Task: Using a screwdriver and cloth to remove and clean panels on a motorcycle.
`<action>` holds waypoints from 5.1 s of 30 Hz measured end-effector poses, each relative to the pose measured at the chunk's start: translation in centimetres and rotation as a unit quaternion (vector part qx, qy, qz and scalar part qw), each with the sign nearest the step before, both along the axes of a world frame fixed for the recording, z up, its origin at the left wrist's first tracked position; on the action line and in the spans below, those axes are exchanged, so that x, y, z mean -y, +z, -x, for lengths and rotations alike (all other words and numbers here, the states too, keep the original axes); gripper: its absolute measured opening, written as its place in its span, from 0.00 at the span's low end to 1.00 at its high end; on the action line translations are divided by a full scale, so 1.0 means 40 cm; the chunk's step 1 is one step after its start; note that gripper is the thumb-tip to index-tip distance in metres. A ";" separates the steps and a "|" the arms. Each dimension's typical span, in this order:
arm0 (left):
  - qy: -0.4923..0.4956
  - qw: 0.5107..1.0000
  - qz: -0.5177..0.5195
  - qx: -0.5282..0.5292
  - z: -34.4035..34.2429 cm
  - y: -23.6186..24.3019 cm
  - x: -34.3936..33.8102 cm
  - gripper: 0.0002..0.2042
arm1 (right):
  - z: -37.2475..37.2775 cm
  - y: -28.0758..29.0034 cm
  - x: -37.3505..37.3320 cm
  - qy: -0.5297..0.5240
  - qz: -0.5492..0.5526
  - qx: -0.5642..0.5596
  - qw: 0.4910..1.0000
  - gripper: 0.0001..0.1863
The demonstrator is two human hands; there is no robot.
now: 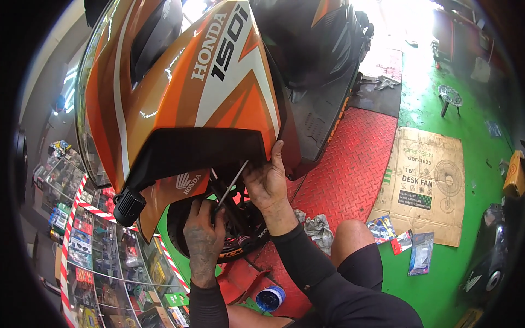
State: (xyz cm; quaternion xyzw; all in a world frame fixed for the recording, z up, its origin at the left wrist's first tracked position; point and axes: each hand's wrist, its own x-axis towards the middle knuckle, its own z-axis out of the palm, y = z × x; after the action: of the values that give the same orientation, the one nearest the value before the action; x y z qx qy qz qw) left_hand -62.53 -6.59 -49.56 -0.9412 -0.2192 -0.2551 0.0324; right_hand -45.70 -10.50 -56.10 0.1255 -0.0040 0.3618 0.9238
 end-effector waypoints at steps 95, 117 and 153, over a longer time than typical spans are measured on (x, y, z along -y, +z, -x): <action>-0.128 0.937 0.299 0.124 0.019 -0.108 -0.025 0.07 | 0.004 -0.052 0.010 0.032 -0.104 -0.007 0.994 0.22; -0.203 0.857 0.473 0.034 -0.013 -0.252 -0.043 0.22 | 0.082 -0.139 0.213 -0.015 0.346 0.463 0.816 0.42; -0.240 0.848 0.256 0.397 -0.425 -0.280 -0.061 0.14 | 0.314 -0.213 0.410 0.096 0.561 0.469 0.675 0.28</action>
State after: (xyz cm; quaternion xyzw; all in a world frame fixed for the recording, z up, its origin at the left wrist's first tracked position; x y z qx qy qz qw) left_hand -45.55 -4.13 -60.77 -0.7577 -0.0381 -0.5415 -0.3621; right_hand -58.25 -26.90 -64.60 -0.6027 -0.2213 0.3943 0.6575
